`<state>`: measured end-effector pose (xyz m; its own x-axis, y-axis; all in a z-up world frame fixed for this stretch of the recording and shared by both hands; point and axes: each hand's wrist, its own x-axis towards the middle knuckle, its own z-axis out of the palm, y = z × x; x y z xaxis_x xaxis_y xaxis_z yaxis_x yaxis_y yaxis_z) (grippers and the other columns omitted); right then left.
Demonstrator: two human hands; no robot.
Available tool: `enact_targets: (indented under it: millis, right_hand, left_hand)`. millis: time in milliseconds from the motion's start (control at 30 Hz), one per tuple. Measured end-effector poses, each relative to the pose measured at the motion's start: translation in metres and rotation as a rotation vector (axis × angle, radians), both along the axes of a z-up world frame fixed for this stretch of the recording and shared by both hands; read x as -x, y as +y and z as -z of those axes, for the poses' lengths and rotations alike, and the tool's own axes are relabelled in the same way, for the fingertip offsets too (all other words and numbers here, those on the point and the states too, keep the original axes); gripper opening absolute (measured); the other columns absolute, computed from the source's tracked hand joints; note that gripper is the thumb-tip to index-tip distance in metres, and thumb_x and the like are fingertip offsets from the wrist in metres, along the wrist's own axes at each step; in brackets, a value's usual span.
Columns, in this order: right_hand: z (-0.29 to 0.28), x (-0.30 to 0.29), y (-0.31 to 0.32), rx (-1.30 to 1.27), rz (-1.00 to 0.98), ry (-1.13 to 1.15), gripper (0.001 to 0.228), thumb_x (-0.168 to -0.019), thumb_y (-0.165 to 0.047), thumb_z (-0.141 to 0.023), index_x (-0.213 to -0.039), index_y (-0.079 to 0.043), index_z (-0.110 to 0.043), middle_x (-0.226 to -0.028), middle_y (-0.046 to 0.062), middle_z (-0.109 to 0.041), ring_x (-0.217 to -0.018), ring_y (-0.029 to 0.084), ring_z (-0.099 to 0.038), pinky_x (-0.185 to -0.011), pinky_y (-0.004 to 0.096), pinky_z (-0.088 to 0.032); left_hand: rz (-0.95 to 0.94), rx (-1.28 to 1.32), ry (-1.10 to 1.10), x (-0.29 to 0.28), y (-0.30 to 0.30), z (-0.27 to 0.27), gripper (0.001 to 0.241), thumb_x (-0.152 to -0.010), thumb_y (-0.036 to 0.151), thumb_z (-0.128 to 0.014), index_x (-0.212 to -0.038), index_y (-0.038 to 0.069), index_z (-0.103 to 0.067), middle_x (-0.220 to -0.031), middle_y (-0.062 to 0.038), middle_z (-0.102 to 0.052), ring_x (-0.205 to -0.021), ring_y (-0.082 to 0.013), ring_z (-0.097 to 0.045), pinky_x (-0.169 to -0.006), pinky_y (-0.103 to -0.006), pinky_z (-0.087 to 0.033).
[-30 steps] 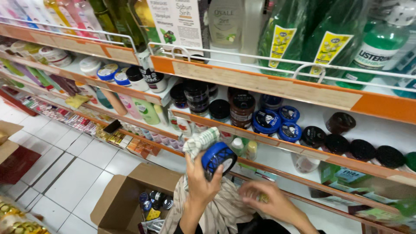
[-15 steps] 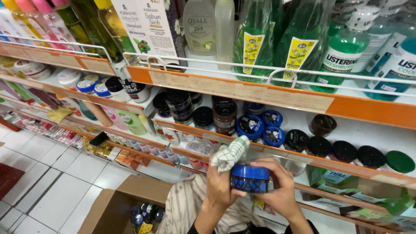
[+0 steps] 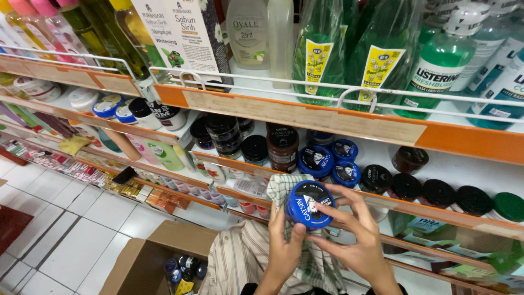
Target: The person wipes small containers of pomade with a cloth and scans them with a handheld barcode scanner before placing them onto a shelf in a convenience store.
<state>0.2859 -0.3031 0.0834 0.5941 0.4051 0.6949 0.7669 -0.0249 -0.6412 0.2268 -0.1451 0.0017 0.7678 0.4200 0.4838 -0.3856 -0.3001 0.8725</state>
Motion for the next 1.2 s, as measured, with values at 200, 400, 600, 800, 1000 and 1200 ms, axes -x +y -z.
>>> enact_targets:
  millis: [200,400,600,800,1000,1200]
  right_hand:
    - [0.011,-0.011,-0.003,-0.05,-0.161,0.283,0.08,-0.062,-0.009,-0.093,-0.135,-0.007,-0.061,-0.147,0.015,-0.058,-0.123,0.024,-0.065,-0.092,0.037,-0.058]
    - [-0.003,-0.012,-0.005,0.121,-0.094,0.072,0.101,-0.048,-0.024,-0.101,-0.137,-0.008,-0.057,-0.135,0.014,-0.06,-0.123,0.027,-0.062,-0.101,0.04,-0.05]
    - [-0.009,-0.002,0.012,0.086,-0.005,0.169,0.09,-0.056,-0.023,-0.097,-0.135,-0.007,-0.057,-0.133,0.01,-0.067,-0.121,0.026,-0.068,-0.103,0.038,-0.052]
    - [-0.009,0.001,0.018,0.074,0.001,0.165,0.084,-0.063,-0.015,-0.092,-0.138,-0.006,-0.056,-0.14,0.013,-0.054,-0.118,0.027,-0.063,-0.086,0.034,-0.06]
    - [-0.019,-0.019,-0.003,0.264,-0.244,0.241,0.079,-0.061,-0.016,-0.094,-0.134,-0.01,-0.065,-0.139,0.009,-0.067,-0.118,0.027,-0.069,-0.099,0.039,-0.055]
    - [-0.023,-0.016,0.003,0.286,-0.276,0.177,0.084,-0.055,-0.018,-0.096,-0.132,-0.007,-0.065,-0.137,0.01,-0.068,-0.126,0.027,-0.066,-0.106,0.04,-0.049]
  left_hand:
    - [0.068,0.17,0.026,-0.008,0.004,0.038,0.057,-0.11,0.039,-0.037,-0.141,-0.007,-0.052,-0.161,-0.025,-0.038,-0.15,-0.0319,-0.036,-0.121,-0.041,-0.025]
    - [0.118,0.376,0.228,-0.012,0.01,0.045,0.053,-0.112,0.032,-0.039,-0.107,-0.018,-0.058,-0.131,-0.032,-0.05,-0.117,-0.0409,-0.038,-0.105,-0.0479,-0.032]
    - [-0.131,-0.038,0.03,-0.005,-0.004,0.017,0.045,-0.11,0.024,-0.045,-0.119,-0.019,-0.054,-0.127,-0.035,-0.044,-0.117,-0.0421,-0.043,-0.1,-0.0465,-0.034]
    - [0.011,0.196,0.072,-0.011,0.0,-0.014,0.049,-0.1,0.037,-0.056,-0.126,-0.005,-0.061,-0.124,-0.019,-0.063,-0.116,-0.0251,-0.06,-0.104,-0.036,-0.044]
    - [0.091,0.493,0.233,-0.021,0.045,0.038,0.055,-0.1,0.041,-0.052,-0.123,-0.007,-0.064,-0.124,-0.011,-0.059,-0.119,-0.0213,-0.055,-0.106,-0.0328,-0.04]
    - [0.102,-0.049,0.192,-0.024,0.057,0.06,0.051,-0.105,0.036,-0.049,-0.136,-0.003,-0.059,-0.127,-0.014,-0.059,-0.121,-0.0232,-0.054,-0.108,-0.0328,-0.04]
